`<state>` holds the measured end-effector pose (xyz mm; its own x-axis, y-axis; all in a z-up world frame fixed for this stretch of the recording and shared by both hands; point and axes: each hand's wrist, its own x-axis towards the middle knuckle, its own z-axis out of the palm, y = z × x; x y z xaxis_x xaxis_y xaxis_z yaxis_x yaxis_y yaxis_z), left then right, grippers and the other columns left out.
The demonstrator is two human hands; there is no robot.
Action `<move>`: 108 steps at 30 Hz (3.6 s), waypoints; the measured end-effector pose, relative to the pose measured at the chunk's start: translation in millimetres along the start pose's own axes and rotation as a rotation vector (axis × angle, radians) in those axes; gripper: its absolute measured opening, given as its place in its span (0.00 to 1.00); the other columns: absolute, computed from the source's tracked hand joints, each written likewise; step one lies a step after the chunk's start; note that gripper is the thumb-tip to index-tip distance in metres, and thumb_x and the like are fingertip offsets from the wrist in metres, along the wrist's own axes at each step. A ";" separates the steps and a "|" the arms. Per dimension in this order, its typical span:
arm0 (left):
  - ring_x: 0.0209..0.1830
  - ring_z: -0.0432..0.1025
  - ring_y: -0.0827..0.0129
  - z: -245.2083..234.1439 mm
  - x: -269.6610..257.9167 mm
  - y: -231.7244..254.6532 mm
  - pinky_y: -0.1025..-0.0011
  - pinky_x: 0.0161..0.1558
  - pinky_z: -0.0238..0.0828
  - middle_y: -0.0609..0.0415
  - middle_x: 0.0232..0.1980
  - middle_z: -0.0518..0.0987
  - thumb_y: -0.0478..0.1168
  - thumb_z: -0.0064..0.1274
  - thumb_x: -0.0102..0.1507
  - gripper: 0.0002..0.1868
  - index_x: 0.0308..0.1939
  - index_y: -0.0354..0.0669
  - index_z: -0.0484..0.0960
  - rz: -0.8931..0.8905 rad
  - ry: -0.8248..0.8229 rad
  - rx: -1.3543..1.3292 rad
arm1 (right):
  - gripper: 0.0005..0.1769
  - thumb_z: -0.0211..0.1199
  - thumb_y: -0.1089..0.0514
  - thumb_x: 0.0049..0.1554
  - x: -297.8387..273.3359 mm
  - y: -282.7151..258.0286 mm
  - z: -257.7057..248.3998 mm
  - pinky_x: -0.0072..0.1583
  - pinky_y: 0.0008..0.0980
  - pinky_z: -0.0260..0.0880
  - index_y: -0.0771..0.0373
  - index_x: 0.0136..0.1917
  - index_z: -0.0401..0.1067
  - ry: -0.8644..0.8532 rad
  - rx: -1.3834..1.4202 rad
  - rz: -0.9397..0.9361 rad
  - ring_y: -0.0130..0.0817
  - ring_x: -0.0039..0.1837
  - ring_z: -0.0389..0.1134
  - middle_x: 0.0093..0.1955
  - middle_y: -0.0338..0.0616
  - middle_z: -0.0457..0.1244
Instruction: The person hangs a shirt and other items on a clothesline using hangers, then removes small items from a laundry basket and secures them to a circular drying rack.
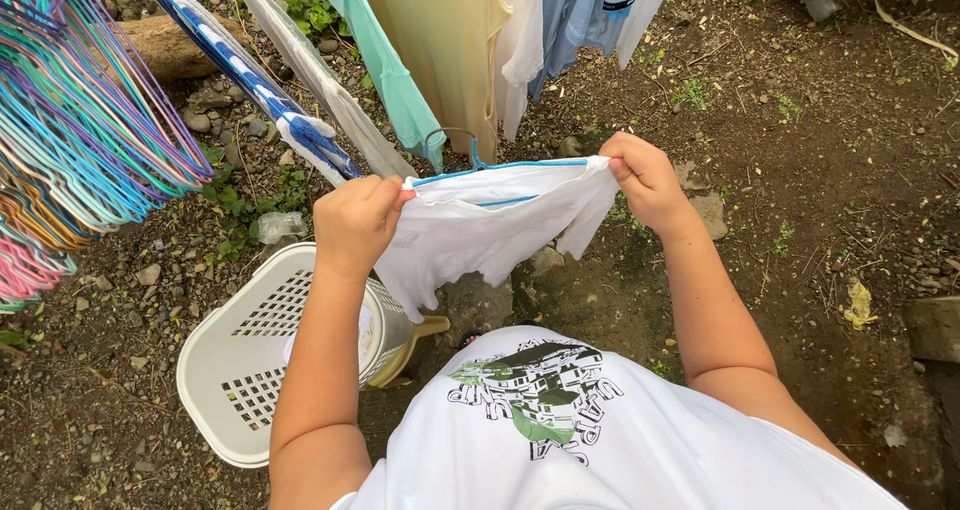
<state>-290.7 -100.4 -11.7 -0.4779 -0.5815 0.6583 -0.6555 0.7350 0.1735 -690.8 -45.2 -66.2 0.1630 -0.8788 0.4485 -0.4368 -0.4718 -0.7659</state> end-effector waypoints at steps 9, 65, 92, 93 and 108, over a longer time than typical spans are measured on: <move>0.37 0.72 0.67 17.9 -13.0 -43.2 0.66 0.41 0.70 0.56 0.37 0.78 0.43 0.54 0.68 0.11 0.41 0.38 0.82 -0.411 -0.484 -0.720 | 0.04 0.66 0.64 0.61 7.4 -12.2 3.2 0.40 0.36 0.60 0.66 0.46 0.73 0.167 -0.253 -0.236 0.40 0.37 0.63 0.36 0.46 0.61; 0.35 0.74 0.54 61.9 -15.0 -28.3 0.61 0.36 0.69 0.49 0.35 0.79 0.41 0.60 0.65 0.10 0.38 0.38 0.79 0.014 -0.035 -0.299 | 0.17 0.65 0.59 0.56 -12.5 18.8 -28.0 0.53 0.34 0.70 0.63 0.59 0.75 -0.217 0.016 0.418 0.32 0.51 0.70 0.50 0.42 0.70; 0.52 0.75 0.47 305.2 51.4 109.2 0.58 0.54 0.70 0.40 0.51 0.81 0.34 0.56 0.57 0.23 0.57 0.44 0.76 0.374 -1.495 -0.458 | 0.29 0.51 0.66 0.51 -244.0 32.5 -73.2 0.62 0.44 0.69 0.50 0.63 0.76 -0.442 -0.423 1.199 0.45 0.61 0.70 0.59 0.47 0.70; 0.52 0.75 0.45 322.9 45.7 110.0 0.58 0.54 0.69 0.38 0.52 0.81 0.36 0.53 0.58 0.24 0.60 0.45 0.77 0.433 -1.514 -0.436 | 0.28 0.51 0.66 0.51 -252.4 49.9 -79.7 0.62 0.42 0.70 0.54 0.64 0.75 -0.474 -0.304 1.106 0.43 0.60 0.71 0.59 0.48 0.71; 0.59 0.71 0.44 401.7 42.1 93.4 0.48 0.54 0.67 0.41 0.59 0.77 0.28 0.44 0.56 0.31 0.62 0.56 0.81 0.514 -1.277 -0.055 | 0.31 0.63 0.66 0.45 -231.2 121.6 -101.2 0.61 0.38 0.66 0.57 0.64 0.66 -0.662 -0.090 0.963 0.39 0.59 0.65 0.57 0.46 0.65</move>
<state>-607.0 -196.4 -262.1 -0.8767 -0.1340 -0.4620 -0.2338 0.9581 0.1657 -871.2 107.8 -216.4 0.1480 -0.7485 -0.6464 -0.6875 0.3920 -0.6113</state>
